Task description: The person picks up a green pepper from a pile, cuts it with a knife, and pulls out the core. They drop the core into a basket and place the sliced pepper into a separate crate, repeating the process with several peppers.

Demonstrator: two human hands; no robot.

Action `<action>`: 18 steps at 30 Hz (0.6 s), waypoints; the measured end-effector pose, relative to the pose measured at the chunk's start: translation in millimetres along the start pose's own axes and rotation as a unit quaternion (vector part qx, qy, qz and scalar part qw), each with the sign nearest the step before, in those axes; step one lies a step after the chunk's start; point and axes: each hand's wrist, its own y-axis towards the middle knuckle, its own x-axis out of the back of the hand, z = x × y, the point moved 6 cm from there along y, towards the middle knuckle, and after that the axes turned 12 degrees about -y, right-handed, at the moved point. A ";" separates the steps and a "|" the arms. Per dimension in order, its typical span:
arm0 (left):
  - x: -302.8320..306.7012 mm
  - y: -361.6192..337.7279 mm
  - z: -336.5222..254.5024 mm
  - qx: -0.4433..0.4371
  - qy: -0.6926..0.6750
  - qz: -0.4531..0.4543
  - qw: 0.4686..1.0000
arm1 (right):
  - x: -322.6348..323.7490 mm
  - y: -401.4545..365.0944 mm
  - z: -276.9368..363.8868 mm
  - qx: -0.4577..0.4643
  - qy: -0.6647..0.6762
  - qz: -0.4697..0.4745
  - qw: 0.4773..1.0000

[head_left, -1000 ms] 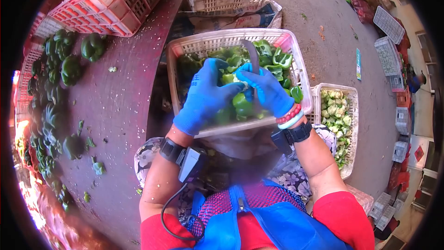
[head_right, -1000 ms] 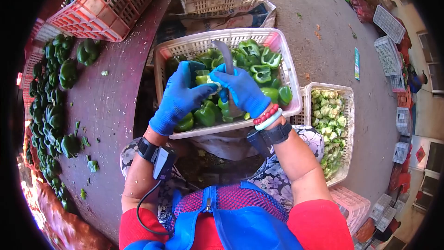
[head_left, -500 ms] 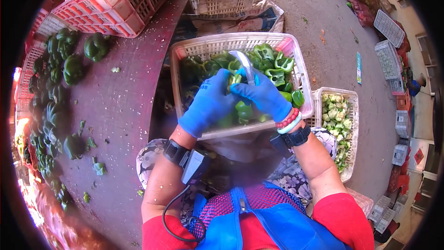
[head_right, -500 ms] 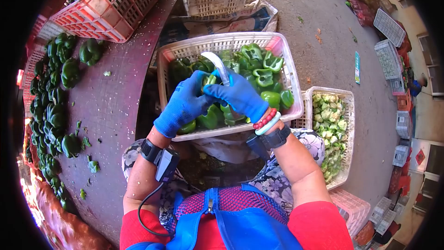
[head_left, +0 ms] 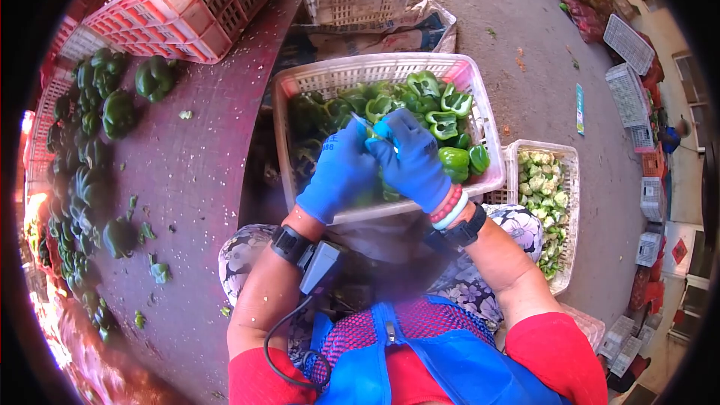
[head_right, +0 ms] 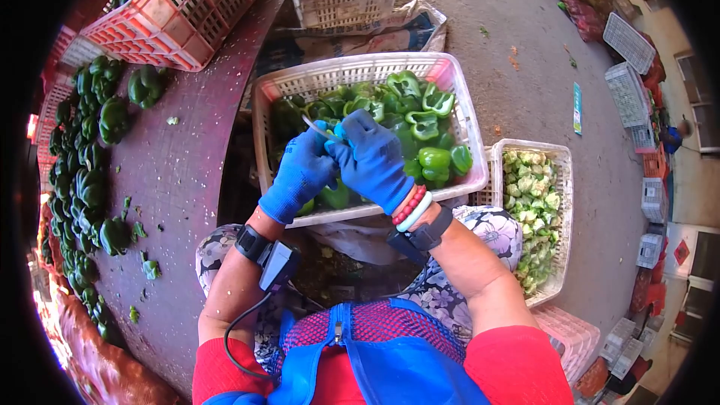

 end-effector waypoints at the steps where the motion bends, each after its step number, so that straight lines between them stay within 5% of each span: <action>1: -0.2 0.4 3.9 0.008 -0.003 0.006 1.000 | -1.3 -0.9 -2.2 0.001 -0.001 -0.013 1.000; 3: 0.2 -0.5 -2.1 0.027 -0.006 0.013 1.000 | -12.4 -0.6 -19.7 -0.141 0.235 0.058 0.960; 5: -1.4 -2.6 -12.6 0.052 -0.104 0.019 0.993 | -27.3 -14.6 -39.2 -0.324 0.438 0.124 0.829; 8: -6.0 -4.9 -41.5 0.079 -0.301 0.033 0.950 | -34.0 -17.1 -44.6 -0.376 0.544 0.130 0.739; 10: -2.6 -6.2 -47.7 0.084 -0.319 0.043 0.943 | -27.3 -16.0 -39.1 -0.368 0.525 0.192 0.743; 14: 3.2 0.5 -17.4 0.048 -0.114 0.049 0.991 | -29.3 -12.4 -31.3 -0.342 0.446 0.269 0.782; 18: 1.3 -2.6 -6.2 0.081 -0.076 0.011 0.994 | -40.1 -19.3 -39.9 -0.287 0.386 0.183 0.858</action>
